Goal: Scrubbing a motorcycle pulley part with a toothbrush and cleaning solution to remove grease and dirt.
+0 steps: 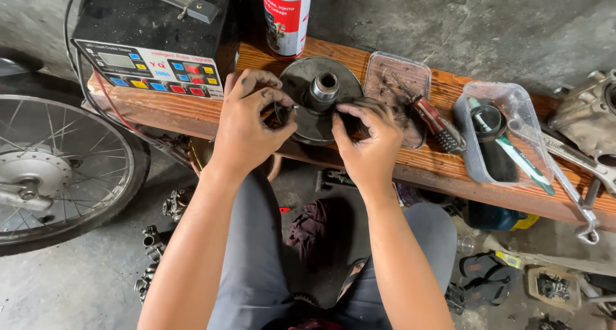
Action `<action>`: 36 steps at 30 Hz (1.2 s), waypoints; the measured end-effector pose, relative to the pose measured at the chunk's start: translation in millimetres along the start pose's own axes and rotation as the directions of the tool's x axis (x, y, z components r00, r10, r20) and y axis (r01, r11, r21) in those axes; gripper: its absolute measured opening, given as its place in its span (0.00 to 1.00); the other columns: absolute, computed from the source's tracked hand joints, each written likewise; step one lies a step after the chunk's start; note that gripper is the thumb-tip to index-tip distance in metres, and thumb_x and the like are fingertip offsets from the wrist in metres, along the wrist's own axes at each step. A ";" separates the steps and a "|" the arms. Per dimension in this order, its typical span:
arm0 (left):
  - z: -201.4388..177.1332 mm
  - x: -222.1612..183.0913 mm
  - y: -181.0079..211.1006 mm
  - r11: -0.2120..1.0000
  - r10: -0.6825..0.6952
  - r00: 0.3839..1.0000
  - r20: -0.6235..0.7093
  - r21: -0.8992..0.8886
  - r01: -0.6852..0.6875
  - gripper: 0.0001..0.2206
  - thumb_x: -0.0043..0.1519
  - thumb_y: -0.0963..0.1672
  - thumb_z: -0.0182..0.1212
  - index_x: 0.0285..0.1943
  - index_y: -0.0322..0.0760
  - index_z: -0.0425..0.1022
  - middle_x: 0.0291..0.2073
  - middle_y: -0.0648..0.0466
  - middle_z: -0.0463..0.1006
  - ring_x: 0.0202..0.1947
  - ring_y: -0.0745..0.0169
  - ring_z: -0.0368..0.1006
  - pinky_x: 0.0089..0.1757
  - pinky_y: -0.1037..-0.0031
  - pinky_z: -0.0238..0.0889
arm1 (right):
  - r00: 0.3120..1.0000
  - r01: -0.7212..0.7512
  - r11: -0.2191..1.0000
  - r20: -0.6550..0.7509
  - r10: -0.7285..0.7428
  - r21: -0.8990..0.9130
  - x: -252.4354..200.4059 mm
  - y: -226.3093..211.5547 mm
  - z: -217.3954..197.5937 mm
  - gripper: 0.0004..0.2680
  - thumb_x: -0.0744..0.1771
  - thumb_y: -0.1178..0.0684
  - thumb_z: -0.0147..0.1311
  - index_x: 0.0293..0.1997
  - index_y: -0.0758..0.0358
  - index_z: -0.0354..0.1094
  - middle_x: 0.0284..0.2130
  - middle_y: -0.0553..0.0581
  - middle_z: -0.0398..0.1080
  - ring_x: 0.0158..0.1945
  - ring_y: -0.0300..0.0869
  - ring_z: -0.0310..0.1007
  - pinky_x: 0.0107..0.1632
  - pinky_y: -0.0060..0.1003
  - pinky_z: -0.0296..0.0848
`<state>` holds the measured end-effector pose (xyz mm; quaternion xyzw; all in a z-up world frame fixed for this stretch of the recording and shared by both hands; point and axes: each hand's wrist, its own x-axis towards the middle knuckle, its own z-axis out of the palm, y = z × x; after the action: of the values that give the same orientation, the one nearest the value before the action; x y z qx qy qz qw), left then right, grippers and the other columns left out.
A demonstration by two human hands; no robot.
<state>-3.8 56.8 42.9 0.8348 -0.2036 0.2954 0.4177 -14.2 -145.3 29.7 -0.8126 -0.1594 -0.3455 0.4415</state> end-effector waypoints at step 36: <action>30.0 26.0 15.2 0.900 0.433 0.900 -0.044 -0.022 -0.435 0.05 0.56 0.41 0.72 0.39 0.45 0.84 0.45 0.54 0.77 0.51 0.49 0.70 0.54 0.60 0.62 | 0.915 -0.355 0.855 0.329 0.234 0.377 18.7 -3.6 -36.9 0.04 0.67 0.56 0.61 0.39 0.64 0.80 0.25 0.56 0.78 0.37 0.33 0.70 0.43 0.34 0.75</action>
<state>16.2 21.2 54.7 0.7559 -0.3810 0.3936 0.3585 -18.5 -174.7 58.8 -0.7494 -0.1629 -0.1150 0.6313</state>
